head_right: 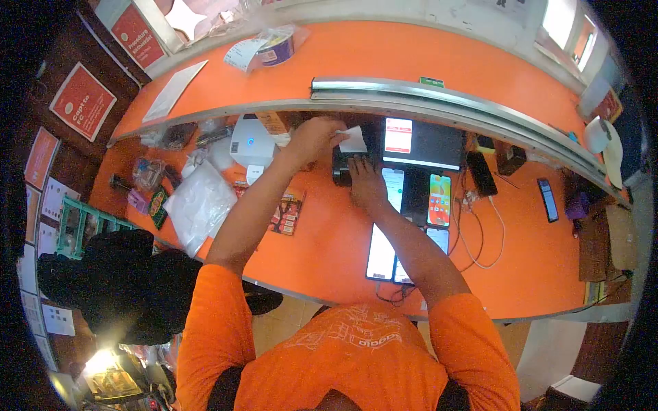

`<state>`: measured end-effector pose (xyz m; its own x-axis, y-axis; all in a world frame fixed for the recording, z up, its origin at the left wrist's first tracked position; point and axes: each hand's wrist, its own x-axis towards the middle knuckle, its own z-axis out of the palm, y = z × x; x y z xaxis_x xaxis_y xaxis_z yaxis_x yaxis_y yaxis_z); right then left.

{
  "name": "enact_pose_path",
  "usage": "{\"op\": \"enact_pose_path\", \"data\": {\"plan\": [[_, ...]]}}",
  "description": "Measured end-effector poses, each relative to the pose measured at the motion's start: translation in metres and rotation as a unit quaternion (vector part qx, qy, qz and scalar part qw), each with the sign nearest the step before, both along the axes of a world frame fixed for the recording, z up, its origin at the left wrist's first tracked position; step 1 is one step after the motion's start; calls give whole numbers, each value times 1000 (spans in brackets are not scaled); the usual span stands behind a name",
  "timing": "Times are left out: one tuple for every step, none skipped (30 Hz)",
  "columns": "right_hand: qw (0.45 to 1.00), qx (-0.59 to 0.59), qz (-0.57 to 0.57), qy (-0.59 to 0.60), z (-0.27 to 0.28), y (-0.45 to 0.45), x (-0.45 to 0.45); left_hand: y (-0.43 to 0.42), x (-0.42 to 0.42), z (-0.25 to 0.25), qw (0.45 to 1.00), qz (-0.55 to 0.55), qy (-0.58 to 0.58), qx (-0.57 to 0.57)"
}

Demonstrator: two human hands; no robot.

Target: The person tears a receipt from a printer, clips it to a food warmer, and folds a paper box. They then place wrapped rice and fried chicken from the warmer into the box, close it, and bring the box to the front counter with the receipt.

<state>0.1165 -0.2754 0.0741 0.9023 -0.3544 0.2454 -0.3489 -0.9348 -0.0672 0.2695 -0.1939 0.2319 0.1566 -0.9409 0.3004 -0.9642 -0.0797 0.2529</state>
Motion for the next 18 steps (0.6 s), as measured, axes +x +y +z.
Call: {"op": "enact_pose_path", "data": {"plan": [[1000, -1, 2, -2, 2, 0, 0, 3, -2, 1, 1000, 2, -2, -1], [1000, -9, 5, -2, 3, 1, -2, 8, -5, 1, 1000, -9, -10, -3], [1000, -18, 9, -2, 4, 1, -2, 12, -7, 1, 1000, -20, -19, -6], [1000, -20, 13, -4, 4, 1, -2, 13, -6, -1, 1000, -16, -21, -8], [1000, -14, 12, -9, 3, 1, -2, 15, -3, -7, 995, -55, -80, 9], [1000, -12, 13, -13, 1, 0, -1, 17, 0, -15, 986, -91, -138, 24], [999, -18, 25, -14, -9, -5, 0, 21, 3, -21, 987, -78, -139, 20], [1000, -2, 23, 0, -17, -10, 2, 30, 8, -25, 958, -143, -247, 12], [999, 10, 30, 13, -20, -12, 7, 43, 16, -32, 915, -196, -353, 12], [998, 54, 23, 19, -10, -8, 7, 52, 32, -57, 901, -232, -363, -50], [995, 94, 24, 23, -3, -3, 6, 61, 49, -72, 880, -260, -384, -106], [992, 10, 81, -93, -21, -6, 7, 75, 47, -66, 878, -263, -392, -78], [997, 8, 46, -64, -42, -16, 20, 90, 39, -55, 879, -251, -376, -149], [996, 21, 78, -43, -51, -28, 19, 104, 29, -57, 898, -208, -372, -105], [996, 5, 83, -12, -10, -9, 5, 120, 11, -47, 920, -166, -340, -105], [993, -38, 97, -49, -14, -10, 5, 139, -15, -38, 939, -125, -302, -106], [994, 40, 93, 35, -7, -12, 11, 162, -43, -38, 959, -67, -257, -95], [980, 151, 97, -91, -7, -10, 3, 179, -73, -42, 974, -11, -209, -88]]}}
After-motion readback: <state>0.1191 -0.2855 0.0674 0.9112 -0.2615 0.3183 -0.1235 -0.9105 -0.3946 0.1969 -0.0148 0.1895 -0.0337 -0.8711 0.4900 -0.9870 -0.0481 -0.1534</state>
